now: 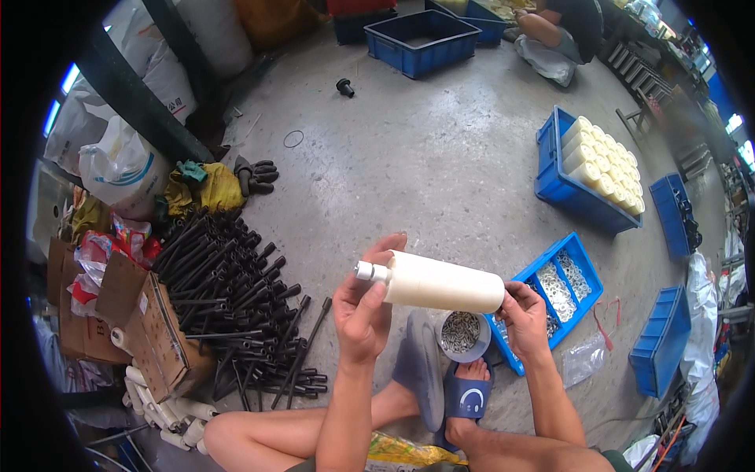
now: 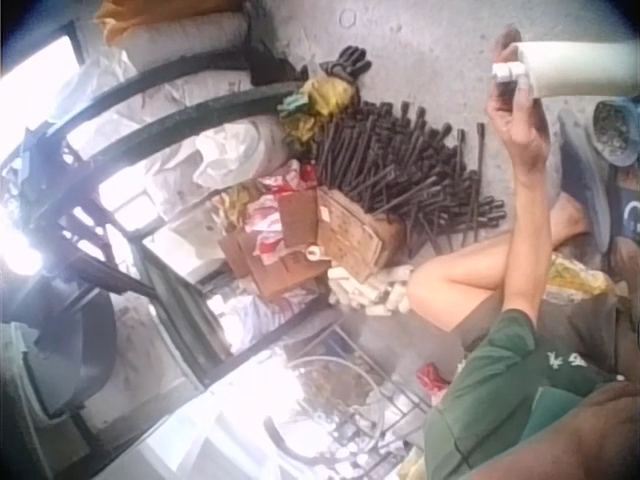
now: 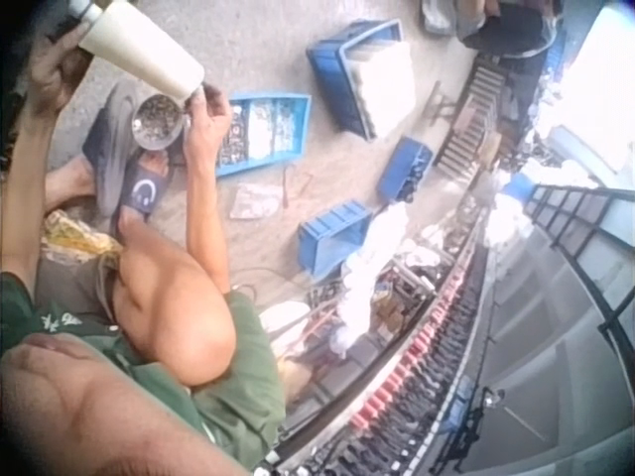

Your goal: The person assembles plastic cylinders onto metal shafts by hand. They pick up a white cylinder, insert a metal rod through it, and secure it with small metal components retrieved from a blue tray.

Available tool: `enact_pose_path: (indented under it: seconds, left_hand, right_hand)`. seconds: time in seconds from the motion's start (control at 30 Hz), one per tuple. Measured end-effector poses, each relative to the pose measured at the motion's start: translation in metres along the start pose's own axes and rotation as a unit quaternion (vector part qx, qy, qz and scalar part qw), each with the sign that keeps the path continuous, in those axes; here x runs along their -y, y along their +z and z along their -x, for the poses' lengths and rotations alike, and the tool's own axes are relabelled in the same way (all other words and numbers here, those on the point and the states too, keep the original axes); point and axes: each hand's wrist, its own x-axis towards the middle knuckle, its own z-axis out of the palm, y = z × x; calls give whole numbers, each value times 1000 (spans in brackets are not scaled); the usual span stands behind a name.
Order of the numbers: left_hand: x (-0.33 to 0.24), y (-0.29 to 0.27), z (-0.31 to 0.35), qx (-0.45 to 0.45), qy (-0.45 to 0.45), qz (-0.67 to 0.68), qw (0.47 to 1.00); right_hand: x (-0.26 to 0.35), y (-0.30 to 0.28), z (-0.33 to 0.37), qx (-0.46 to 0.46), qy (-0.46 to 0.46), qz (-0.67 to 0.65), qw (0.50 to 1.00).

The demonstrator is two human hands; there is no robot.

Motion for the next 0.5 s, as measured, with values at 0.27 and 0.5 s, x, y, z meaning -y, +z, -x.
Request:
enact_pose_path:
  seconds: [0.27,0.5]
  left_hand:
    - [-5,-1,8,1,37,-108,993]
    - [-15,0,23,-8,13,-249,968]
  right_hand:
    - [-1,-9,-5,-9,1,-60,998]
    - [20,-6,-13,-38,-32,-71,996]
